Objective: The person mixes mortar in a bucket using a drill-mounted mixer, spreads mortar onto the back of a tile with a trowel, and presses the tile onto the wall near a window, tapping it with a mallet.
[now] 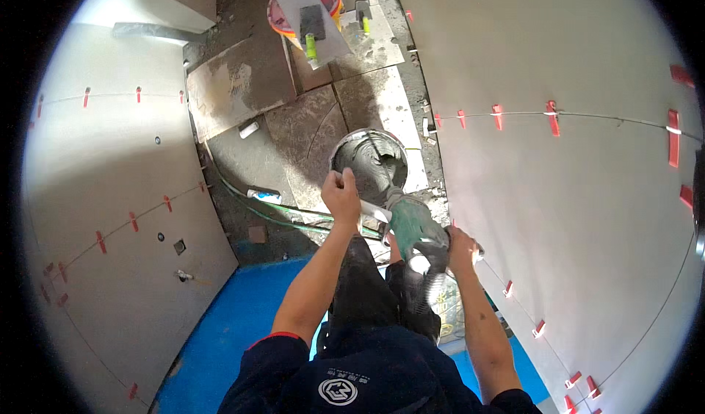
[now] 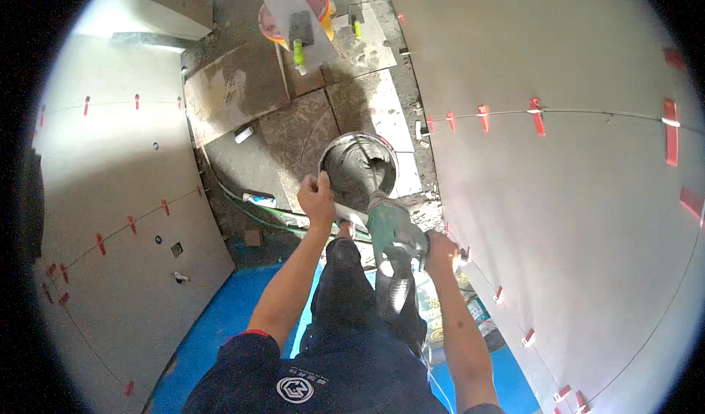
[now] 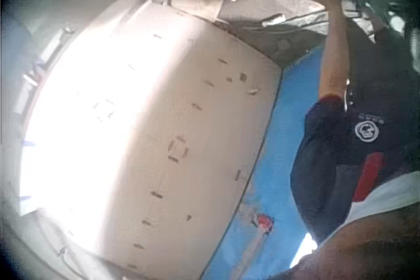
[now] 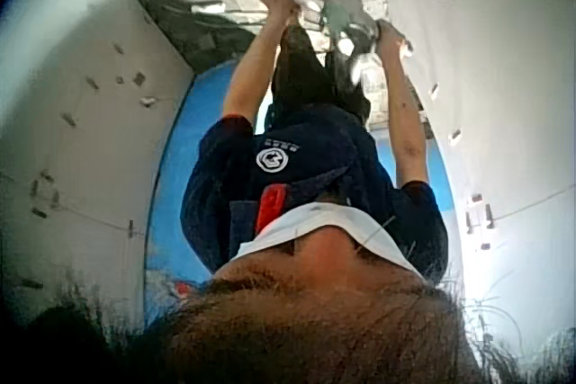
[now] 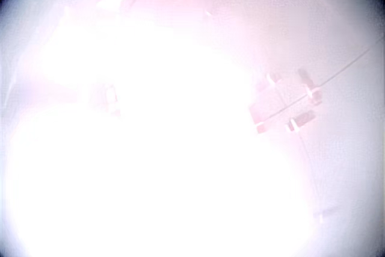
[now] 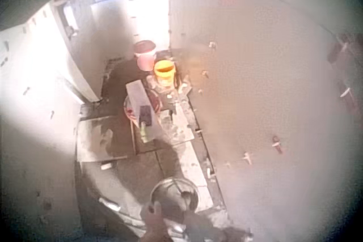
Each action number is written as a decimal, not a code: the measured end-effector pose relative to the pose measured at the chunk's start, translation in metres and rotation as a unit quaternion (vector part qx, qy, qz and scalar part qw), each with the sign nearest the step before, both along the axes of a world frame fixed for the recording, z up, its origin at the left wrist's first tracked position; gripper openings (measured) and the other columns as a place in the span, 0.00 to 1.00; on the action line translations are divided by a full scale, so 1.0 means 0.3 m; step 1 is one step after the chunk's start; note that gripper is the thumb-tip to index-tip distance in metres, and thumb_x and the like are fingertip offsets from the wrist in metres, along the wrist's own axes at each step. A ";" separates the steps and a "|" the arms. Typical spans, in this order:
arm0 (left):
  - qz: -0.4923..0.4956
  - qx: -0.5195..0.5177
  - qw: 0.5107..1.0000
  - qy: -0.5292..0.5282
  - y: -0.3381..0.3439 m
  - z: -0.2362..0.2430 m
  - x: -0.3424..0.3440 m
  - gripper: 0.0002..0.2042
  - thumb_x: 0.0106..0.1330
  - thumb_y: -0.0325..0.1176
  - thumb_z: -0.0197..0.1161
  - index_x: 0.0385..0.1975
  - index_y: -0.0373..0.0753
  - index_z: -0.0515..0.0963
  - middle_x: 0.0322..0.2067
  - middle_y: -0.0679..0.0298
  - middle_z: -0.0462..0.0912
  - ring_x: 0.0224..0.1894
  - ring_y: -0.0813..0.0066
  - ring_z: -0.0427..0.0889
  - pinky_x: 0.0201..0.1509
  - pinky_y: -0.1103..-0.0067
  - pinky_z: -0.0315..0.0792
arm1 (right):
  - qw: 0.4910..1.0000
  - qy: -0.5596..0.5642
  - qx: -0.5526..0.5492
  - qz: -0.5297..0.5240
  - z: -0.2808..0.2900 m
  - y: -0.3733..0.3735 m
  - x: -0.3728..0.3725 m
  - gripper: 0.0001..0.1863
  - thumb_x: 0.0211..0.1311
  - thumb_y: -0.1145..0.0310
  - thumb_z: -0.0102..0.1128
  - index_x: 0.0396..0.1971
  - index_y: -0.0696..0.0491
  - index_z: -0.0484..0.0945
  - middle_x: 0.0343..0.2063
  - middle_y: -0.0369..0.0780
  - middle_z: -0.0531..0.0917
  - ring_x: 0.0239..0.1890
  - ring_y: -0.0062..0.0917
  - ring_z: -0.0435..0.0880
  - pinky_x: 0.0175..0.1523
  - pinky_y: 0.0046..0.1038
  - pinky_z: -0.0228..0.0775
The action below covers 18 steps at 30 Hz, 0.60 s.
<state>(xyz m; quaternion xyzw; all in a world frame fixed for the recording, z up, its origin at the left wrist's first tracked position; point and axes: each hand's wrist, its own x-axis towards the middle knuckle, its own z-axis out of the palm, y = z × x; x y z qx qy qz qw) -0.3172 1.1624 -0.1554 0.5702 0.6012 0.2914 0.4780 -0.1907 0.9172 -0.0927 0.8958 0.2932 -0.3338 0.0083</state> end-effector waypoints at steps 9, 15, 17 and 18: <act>0.135 -0.210 0.950 -0.188 0.178 0.008 0.115 0.13 0.59 0.36 0.62 0.16 0.41 0.69 0.11 0.69 0.62 0.11 0.76 0.62 0.16 0.77 0.56 | 0.990 0.113 -0.014 -0.078 0.067 0.060 -0.111 0.20 0.48 0.59 0.63 0.41 0.52 0.75 0.37 0.48 0.81 0.40 0.43 0.82 0.42 0.39 0.72; 0.122 -0.254 0.940 -0.193 0.155 0.325 -0.005 0.13 0.62 0.34 0.60 0.17 0.44 0.67 0.15 0.72 0.60 0.15 0.78 0.59 0.20 0.77 0.56 | 0.988 0.142 0.009 -0.054 0.397 0.027 -0.108 0.20 0.48 0.61 0.63 0.40 0.54 0.73 0.35 0.47 0.80 0.39 0.43 0.81 0.42 0.41 0.73; 0.049 -0.256 0.939 -0.224 0.144 0.410 -0.024 0.16 0.62 0.35 0.61 0.14 0.45 0.64 0.13 0.72 0.58 0.13 0.79 0.57 0.19 0.77 0.56 | 0.988 0.138 0.057 -0.040 0.490 0.009 -0.121 0.23 0.47 0.62 0.63 0.44 0.54 0.70 0.34 0.49 0.80 0.36 0.47 0.81 0.41 0.44 0.72; 0.047 -0.259 0.940 -0.218 0.138 0.435 -0.017 0.16 0.62 0.35 0.61 0.14 0.45 0.64 0.13 0.72 0.58 0.13 0.79 0.57 0.19 0.77 0.56 | 0.986 0.146 0.057 -0.047 0.517 0.005 -0.127 0.23 0.47 0.62 0.63 0.44 0.54 0.70 0.34 0.49 0.80 0.36 0.47 0.81 0.41 0.44 0.72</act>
